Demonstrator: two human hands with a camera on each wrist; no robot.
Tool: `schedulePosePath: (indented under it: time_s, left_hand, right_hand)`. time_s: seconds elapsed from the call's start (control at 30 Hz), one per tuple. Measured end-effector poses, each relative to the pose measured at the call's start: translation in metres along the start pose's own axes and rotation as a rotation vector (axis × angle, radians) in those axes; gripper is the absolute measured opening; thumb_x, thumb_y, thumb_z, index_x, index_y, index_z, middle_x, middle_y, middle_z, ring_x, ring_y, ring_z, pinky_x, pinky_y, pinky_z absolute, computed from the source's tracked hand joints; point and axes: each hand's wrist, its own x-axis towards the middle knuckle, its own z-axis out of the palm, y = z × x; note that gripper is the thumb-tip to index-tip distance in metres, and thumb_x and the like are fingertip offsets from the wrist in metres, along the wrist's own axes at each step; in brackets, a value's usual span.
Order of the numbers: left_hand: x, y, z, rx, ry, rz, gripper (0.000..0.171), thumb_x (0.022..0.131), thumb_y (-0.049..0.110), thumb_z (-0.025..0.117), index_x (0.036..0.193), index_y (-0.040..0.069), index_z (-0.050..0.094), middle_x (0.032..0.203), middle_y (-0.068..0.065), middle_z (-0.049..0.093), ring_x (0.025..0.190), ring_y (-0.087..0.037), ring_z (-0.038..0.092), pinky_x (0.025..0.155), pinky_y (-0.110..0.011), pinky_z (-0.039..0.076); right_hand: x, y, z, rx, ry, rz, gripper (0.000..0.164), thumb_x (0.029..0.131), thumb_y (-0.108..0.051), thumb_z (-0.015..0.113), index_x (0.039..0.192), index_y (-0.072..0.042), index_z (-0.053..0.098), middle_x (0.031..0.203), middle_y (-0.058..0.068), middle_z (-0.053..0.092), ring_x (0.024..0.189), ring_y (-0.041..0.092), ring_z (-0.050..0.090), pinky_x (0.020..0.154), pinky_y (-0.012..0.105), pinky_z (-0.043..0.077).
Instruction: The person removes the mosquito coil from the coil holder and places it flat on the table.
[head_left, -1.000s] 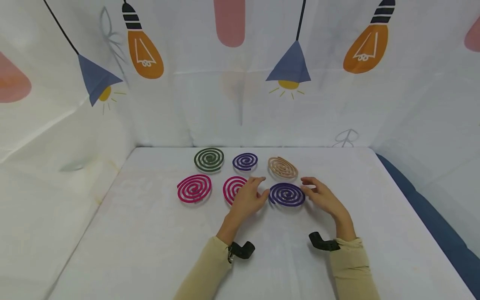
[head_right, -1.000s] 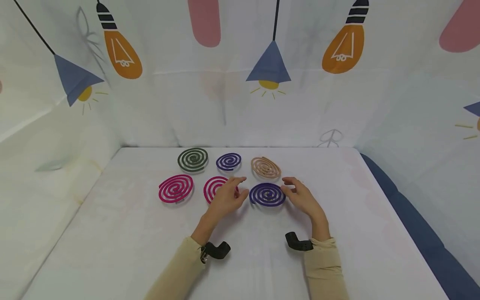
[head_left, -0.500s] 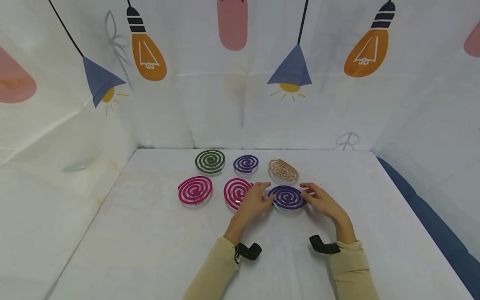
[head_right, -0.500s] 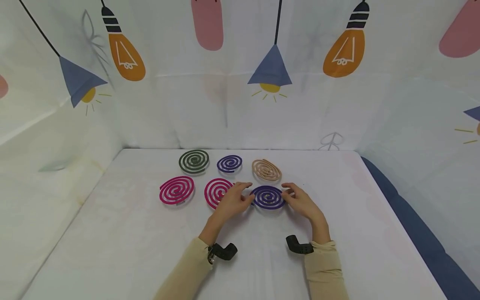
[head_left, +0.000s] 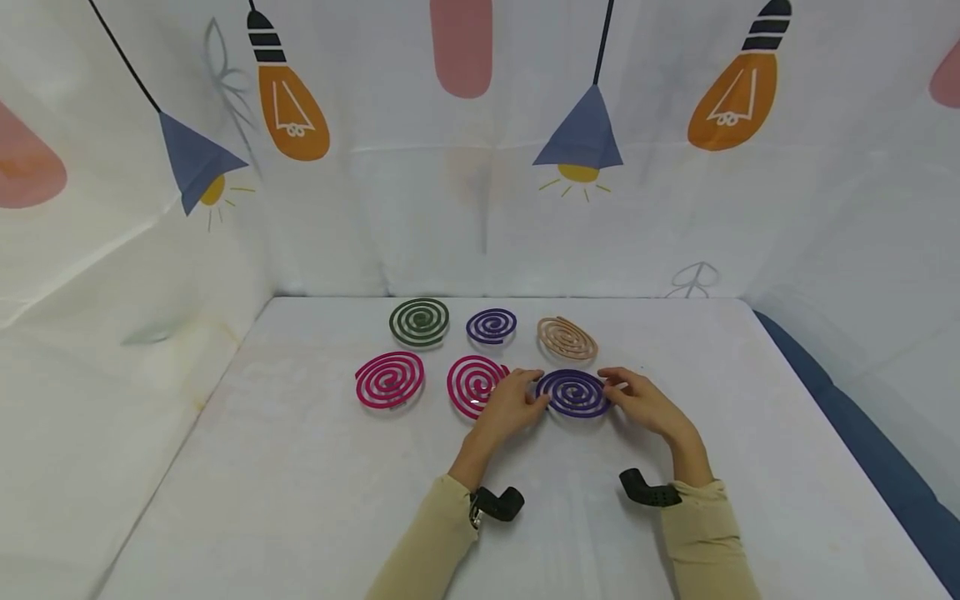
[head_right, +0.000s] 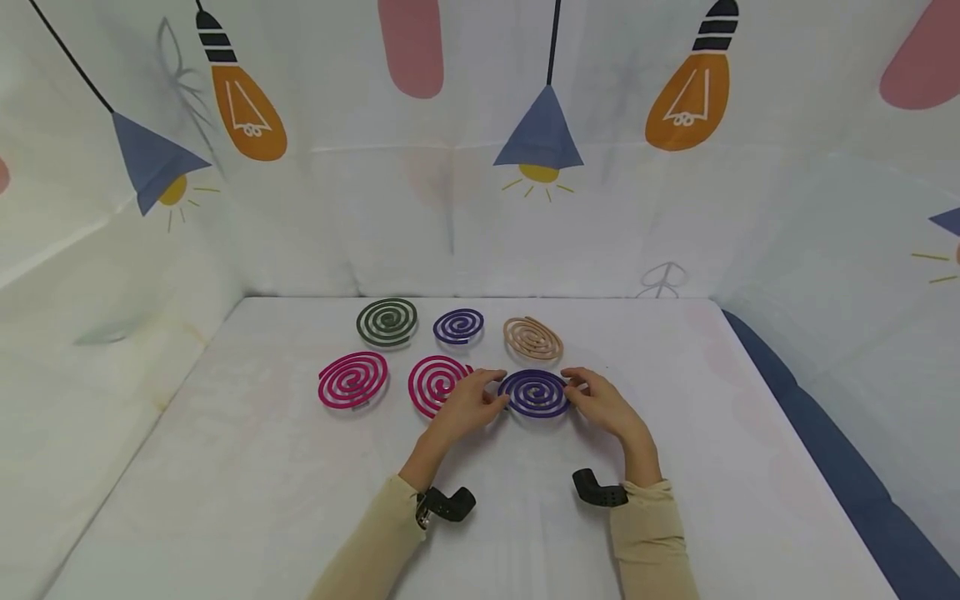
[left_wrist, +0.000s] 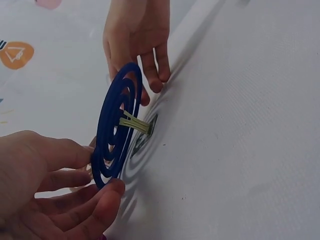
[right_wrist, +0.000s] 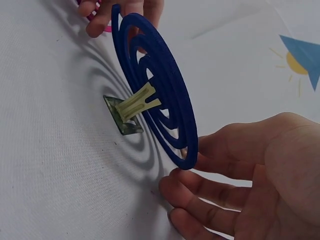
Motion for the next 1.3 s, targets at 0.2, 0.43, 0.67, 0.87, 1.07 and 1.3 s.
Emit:
schedulePosePath:
  time_s: [0.2, 0.43, 0.67, 0.87, 1.07, 1.3]
  left_hand:
    - [0.001, 0.000, -0.001, -0.017, -0.010, 0.002, 0.041, 0.087, 0.019, 0.066, 0.126, 0.005, 0.059, 0.110, -0.011, 0.064, 0.073, -0.009, 0.052, 0.064, -0.018, 0.043]
    - [0.000, 0.002, -0.003, -0.064, -0.019, -0.028, 0.043, 0.087, 0.018, 0.067, 0.127, 0.006, 0.058, 0.115, -0.010, 0.063, 0.084, -0.013, 0.058, 0.072, -0.020, 0.049]
    - [-0.001, 0.003, -0.004, -0.062, 0.008, 0.019, 0.042, 0.086, 0.015, 0.068, 0.125, 0.003, 0.059, 0.115, -0.012, 0.062, 0.082, -0.008, 0.058, 0.073, -0.018, 0.051]
    - [-0.001, 0.006, -0.006, -0.069, -0.001, -0.018, 0.043, 0.087, 0.016, 0.067, 0.128, 0.005, 0.057, 0.119, -0.010, 0.061, 0.085, -0.010, 0.059, 0.074, -0.018, 0.050]
    - [0.000, 0.008, -0.007, -0.072, 0.002, -0.035, 0.044, 0.087, 0.017, 0.068, 0.129, 0.008, 0.058, 0.121, -0.009, 0.061, 0.087, -0.013, 0.060, 0.073, -0.017, 0.050]
    - [-0.001, 0.010, -0.007, -0.073, 0.010, -0.018, 0.044, 0.086, 0.016, 0.068, 0.128, 0.008, 0.058, 0.120, -0.010, 0.061, 0.090, -0.017, 0.062, 0.073, -0.018, 0.050]
  right_hand:
    - [-0.001, -0.004, -0.001, -0.022, 0.003, 0.003, 0.040, 0.098, -0.016, 0.046, 0.133, 0.005, 0.047, 0.124, 0.024, 0.057, 0.102, 0.029, 0.060, 0.080, 0.032, 0.047]
    - [-0.003, -0.007, -0.002, -0.013, 0.002, -0.016, 0.041, 0.098, -0.017, 0.047, 0.132, 0.005, 0.048, 0.128, 0.026, 0.055, 0.102, 0.029, 0.060, 0.080, 0.032, 0.048]
    - [-0.004, -0.006, -0.002, -0.012, 0.011, -0.010, 0.041, 0.097, -0.016, 0.046, 0.133, 0.004, 0.047, 0.125, 0.024, 0.057, 0.101, 0.029, 0.060, 0.079, 0.030, 0.048]
    - [-0.004, -0.006, -0.003, -0.004, 0.015, -0.016, 0.041, 0.098, -0.017, 0.046, 0.133, 0.004, 0.047, 0.124, 0.025, 0.057, 0.098, 0.027, 0.061, 0.077, 0.029, 0.048]
    - [-0.005, -0.008, -0.005, 0.017, 0.023, -0.032, 0.041, 0.098, -0.017, 0.047, 0.133, 0.005, 0.048, 0.124, 0.026, 0.056, 0.097, 0.025, 0.061, 0.076, 0.028, 0.048]
    - [-0.006, -0.007, -0.005, 0.028, 0.029, -0.046, 0.040, 0.097, -0.016, 0.048, 0.132, 0.005, 0.048, 0.122, 0.025, 0.057, 0.092, 0.020, 0.062, 0.074, 0.027, 0.049]
